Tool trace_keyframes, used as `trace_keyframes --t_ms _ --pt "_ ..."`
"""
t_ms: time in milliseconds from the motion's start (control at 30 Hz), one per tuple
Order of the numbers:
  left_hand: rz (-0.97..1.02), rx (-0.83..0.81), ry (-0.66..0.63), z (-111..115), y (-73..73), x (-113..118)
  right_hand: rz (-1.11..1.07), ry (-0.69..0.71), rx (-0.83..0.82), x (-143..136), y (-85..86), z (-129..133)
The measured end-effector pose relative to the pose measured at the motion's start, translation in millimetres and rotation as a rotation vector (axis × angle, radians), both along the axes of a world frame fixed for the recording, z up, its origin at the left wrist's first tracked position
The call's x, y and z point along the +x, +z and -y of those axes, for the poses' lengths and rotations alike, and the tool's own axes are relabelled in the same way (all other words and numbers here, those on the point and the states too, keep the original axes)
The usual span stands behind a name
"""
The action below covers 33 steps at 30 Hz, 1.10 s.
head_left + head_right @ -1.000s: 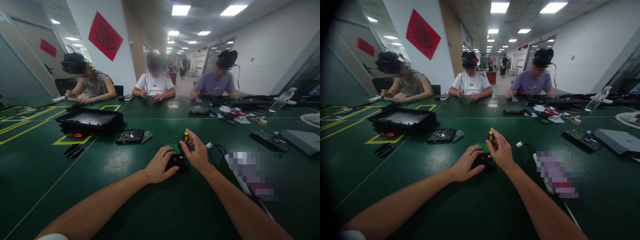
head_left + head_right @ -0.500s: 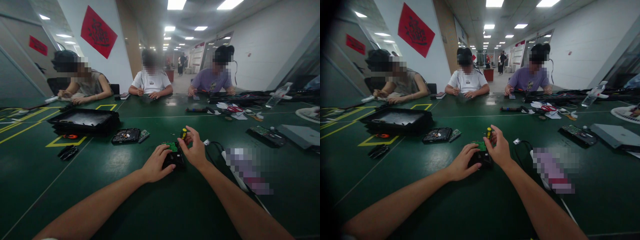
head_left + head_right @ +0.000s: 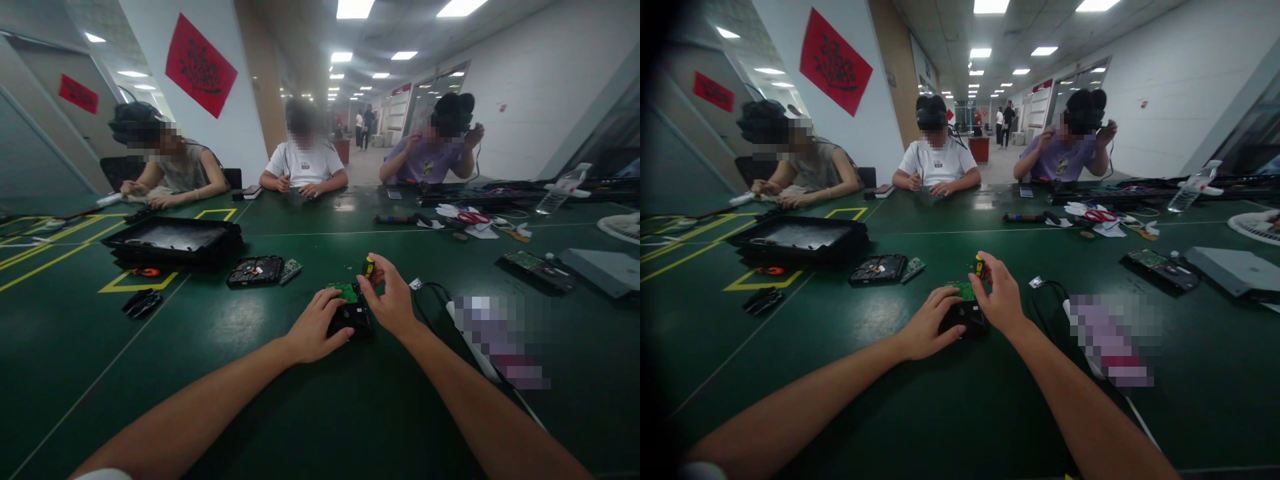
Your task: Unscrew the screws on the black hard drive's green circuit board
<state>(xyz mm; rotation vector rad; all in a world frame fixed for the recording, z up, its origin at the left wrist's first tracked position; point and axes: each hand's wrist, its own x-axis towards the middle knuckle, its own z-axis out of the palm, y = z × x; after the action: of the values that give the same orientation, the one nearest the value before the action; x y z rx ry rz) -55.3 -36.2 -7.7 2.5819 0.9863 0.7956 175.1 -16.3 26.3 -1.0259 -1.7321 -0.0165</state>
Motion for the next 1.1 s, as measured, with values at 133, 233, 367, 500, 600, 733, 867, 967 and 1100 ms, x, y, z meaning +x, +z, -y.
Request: trace_keyframes --t_ms 133,233,367,500,600,733,867,967,1100 --pt "0.01 -0.001 0.001 -0.3 -1.2 0.4 -0.01 0.014 0.041 1.2 1.5 0.7" --pt "0.008 -0.003 -0.002 -0.1 -1.5 0.4 -0.017 0.008 0.052 1.3 1.4 0.4" --pt "0.015 0.004 0.0 -0.4 -1.7 0.3 -0.027 0.03 0.029 0.1 -1.0 0.0" --pt "0.02 0.001 0.005 -1.4 -2.5 -0.3 -0.016 0.056 0.004 -0.5 -2.6 0.0" --pt "0.013 0.0 0.002 -1.7 -3.0 -0.9 -0.016 0.059 0.007 0.2 -2.1 -0.5" --pt "0.01 0.0 0.001 -0.6 -1.9 -1.3 -0.009 0.05 0.045 0.9 -0.8 -1.7" --pt "0.019 -0.005 -0.003 0.0 -0.2 -1.0 -0.009 0.037 0.042 0.3 -0.7 -1.9" --pt "0.019 -0.006 -0.003 -0.4 -0.5 -0.9 -0.006 0.031 0.028 -0.4 -1.2 -1.5" --pt "0.012 -0.006 0.001 -0.7 -1.5 -1.2 -0.002 0.03 0.029 -0.3 -1.8 -1.5"
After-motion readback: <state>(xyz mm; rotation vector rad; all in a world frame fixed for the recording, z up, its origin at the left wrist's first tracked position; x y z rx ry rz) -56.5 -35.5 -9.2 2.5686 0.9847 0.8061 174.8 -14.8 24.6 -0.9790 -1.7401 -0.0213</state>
